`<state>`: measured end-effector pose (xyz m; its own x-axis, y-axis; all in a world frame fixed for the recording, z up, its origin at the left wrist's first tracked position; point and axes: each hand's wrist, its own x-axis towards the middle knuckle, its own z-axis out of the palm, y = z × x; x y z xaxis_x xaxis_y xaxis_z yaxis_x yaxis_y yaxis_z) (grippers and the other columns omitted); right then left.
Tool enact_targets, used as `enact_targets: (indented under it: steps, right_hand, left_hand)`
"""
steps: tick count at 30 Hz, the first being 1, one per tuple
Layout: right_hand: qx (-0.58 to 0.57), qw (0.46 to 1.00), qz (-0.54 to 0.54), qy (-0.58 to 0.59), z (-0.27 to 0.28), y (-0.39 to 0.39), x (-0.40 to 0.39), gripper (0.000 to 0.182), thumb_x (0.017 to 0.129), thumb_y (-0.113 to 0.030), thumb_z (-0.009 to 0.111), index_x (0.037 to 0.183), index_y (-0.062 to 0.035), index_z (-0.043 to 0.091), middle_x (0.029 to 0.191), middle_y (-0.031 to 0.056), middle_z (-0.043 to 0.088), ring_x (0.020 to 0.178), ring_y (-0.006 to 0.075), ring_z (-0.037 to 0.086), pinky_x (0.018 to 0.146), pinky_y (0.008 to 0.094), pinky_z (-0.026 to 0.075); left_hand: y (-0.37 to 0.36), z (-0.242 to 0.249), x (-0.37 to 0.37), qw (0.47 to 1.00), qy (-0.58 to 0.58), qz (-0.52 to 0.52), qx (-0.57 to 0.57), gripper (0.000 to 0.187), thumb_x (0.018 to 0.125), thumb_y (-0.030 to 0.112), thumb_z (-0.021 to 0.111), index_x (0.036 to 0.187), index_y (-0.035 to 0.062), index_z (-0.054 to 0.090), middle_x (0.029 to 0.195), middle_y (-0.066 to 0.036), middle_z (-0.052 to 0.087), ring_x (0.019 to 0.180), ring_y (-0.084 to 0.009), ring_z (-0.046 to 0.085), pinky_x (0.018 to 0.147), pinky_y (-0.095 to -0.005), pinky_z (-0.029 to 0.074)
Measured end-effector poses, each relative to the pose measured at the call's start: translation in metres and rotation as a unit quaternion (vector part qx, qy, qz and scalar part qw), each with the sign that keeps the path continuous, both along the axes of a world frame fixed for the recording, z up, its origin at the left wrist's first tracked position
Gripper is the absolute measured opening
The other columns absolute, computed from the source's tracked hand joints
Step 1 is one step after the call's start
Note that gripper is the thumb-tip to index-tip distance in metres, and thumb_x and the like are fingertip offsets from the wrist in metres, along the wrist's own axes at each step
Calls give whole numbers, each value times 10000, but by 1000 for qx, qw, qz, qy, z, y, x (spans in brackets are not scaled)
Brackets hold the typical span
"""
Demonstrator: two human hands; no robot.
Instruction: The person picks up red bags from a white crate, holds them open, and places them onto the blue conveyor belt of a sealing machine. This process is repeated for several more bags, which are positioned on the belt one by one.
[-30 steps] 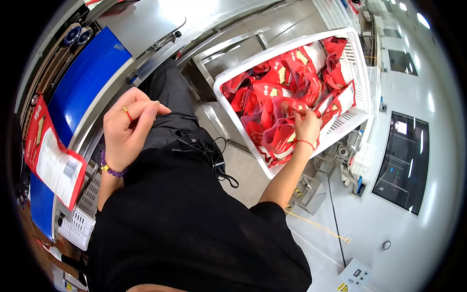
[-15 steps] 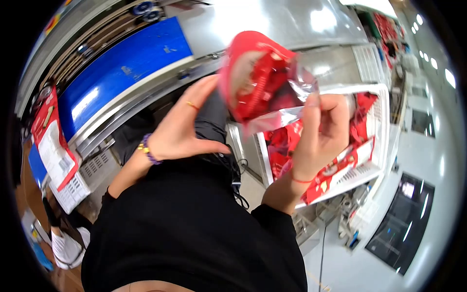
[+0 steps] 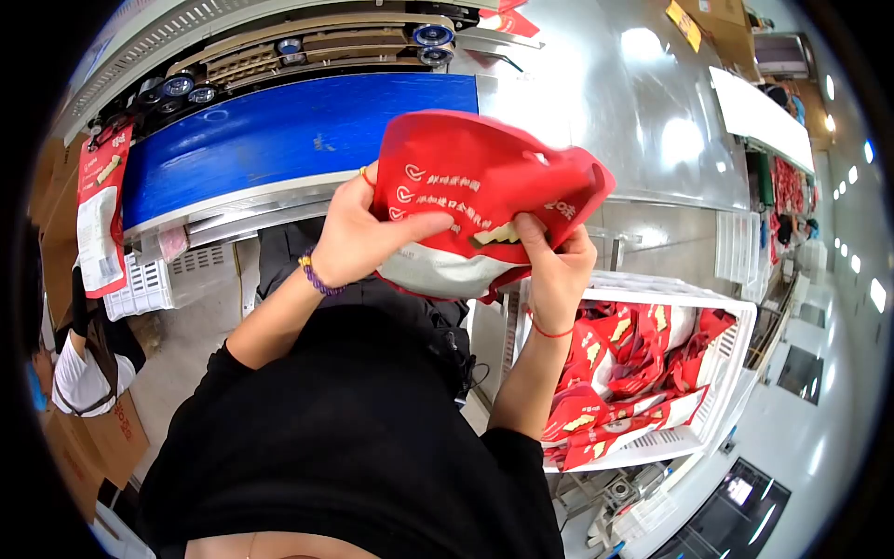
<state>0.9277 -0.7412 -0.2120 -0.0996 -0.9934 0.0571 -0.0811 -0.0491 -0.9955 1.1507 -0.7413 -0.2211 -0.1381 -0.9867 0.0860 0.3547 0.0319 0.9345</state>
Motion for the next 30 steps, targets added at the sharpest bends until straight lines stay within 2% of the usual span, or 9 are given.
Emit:
enact_targets:
  steps: [5,6,7,9,13,16,20,21,30]
  right_hand:
    - [2,999,-16,-37,-5,-30,-25,217,980,-145,576,1091,30,639,1086,65,661,978,122,597,878,270,473]
    - [-44,995,-61,65,0,-41,-17,226,968,-156,599,1049,44,665,1013,48,685,909,105,603,831,254,478]
    - [-44,948,-84,302,6,-52,-24,225,941,-159,638,986,55,693,911,29,704,831,90,603,775,236,480]
    - [-34,902,-105,418,10,-76,-23,217,918,-161,666,936,50,714,839,18,710,776,76,591,737,227,476]
    - [-29,997,-65,19,-28,-136,-50,319,914,-153,676,1107,94,616,938,107,710,820,119,636,758,238,491]
    - [-3,998,-61,16,-32,-161,-59,237,895,-110,692,1023,33,552,932,130,702,823,116,639,740,231,494]
    - [-23,998,-48,18,-36,-184,-54,263,871,-63,710,876,-75,447,839,80,664,765,79,596,659,208,464]
    - [-22,998,-47,43,-34,-188,-53,274,870,-53,707,847,-94,438,805,51,640,734,65,570,626,206,453]
    - [-25,999,9,27,-52,-202,-5,320,837,-115,763,787,-77,450,721,28,627,673,56,543,592,193,427]
  left_hand:
    - [-41,-28,6,992,62,-34,106,263,985,244,574,1040,4,667,958,-8,683,848,-42,599,771,-205,492]
    - [-55,-32,5,990,49,-41,123,274,990,250,566,1081,9,659,970,4,675,850,-34,586,793,-197,479]
    - [-72,-39,-3,996,-19,8,88,283,956,265,620,1025,-2,684,971,-2,678,822,-23,575,744,-200,477]
    - [-95,-37,-1,938,-330,105,6,312,905,285,684,944,-23,703,887,-10,689,778,-18,575,683,-204,471]
    - [-135,-66,-27,963,-173,209,9,377,884,346,676,899,-28,717,788,-95,725,663,-142,672,610,-271,497]
    - [-151,-67,-34,978,-30,154,139,232,912,226,640,919,0,689,563,62,458,446,-19,338,402,-205,228]
    - [-167,-68,-27,970,-44,161,175,183,897,180,629,810,20,646,548,62,434,421,-31,309,373,-220,198]
    - [-168,-69,-22,956,-155,193,158,282,817,278,646,811,7,724,747,-136,704,679,-229,673,659,-332,498]
    - [-143,-61,33,920,-295,236,106,364,881,376,600,799,43,724,720,-145,684,700,-263,676,659,-353,512]
